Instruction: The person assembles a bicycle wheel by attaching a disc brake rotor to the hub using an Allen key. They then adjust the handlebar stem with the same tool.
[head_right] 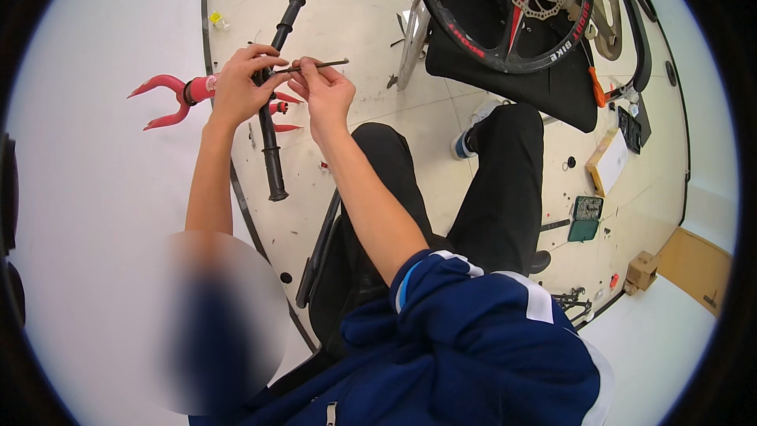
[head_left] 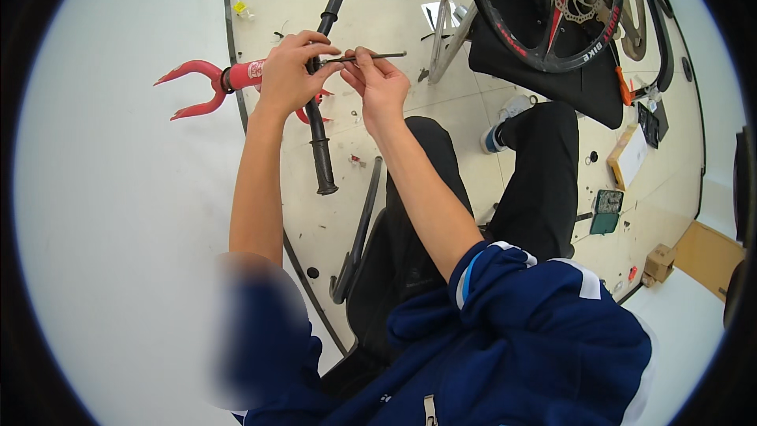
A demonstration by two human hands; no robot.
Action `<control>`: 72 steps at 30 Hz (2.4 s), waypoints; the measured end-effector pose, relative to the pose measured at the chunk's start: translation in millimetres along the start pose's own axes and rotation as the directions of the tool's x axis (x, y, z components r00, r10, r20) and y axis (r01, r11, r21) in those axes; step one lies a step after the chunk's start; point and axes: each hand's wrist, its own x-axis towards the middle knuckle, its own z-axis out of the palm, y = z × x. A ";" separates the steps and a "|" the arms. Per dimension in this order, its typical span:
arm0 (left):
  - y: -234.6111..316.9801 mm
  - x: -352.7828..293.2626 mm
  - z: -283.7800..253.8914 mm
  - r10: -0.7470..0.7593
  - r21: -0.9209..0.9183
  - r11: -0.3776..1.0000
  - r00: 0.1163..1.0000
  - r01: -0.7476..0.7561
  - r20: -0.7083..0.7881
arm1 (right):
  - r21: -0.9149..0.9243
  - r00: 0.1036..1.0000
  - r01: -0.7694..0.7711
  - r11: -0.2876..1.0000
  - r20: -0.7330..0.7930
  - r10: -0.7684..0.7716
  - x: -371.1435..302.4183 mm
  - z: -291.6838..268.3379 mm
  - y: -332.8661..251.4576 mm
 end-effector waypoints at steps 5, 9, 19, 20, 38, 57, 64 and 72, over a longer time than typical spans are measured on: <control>-9.2 0.5 -0.2 -0.017 0.015 1.000 0.998 0.016 0.060 | -0.172 0.997 0.008 0.985 -0.073 -0.020 5.9 0.0 4.2; -10.7 1.8 0.1 -0.026 0.023 0.999 0.997 0.025 0.072 | 0.000 0.986 0.134 0.991 0.098 -0.133 6.6 -5.7 5.5; -5.3 2.6 -3.7 -0.024 -0.087 0.996 0.997 0.030 0.073 | -0.011 0.999 0.026 1.000 -0.019 -0.027 8.7 -7.5 13.3; -5.5 2.6 -3.8 -0.032 -0.101 0.994 0.996 0.040 0.085 | -0.035 1.000 0.020 0.999 -0.017 -0.021 8.9 -7.1 12.4; -6.5 -0.3 -5.8 0.045 0.032 0.998 0.996 -0.048 0.082 | 0.004 0.996 0.049 0.999 0.073 -0.049 3.7 -3.1 9.3; -6.2 -1.4 0.5 0.093 -0.015 0.996 0.996 -0.093 -0.012 | 0.160 0.979 -0.057 0.985 0.203 0.024 6.7 -8.8 8.9; 2.1 0.5 -5.4 0.035 -0.016 0.999 0.999 -0.035 0.002 | 0.013 1.000 -0.007 1.000 -0.004 0.007 7.3 0.7 12.1; -10.7 -3.5 -3.6 0.044 -0.057 0.998 0.998 -0.042 0.037 | 0.060 0.998 0.006 0.998 0.068 -0.010 1.0 1.1 15.6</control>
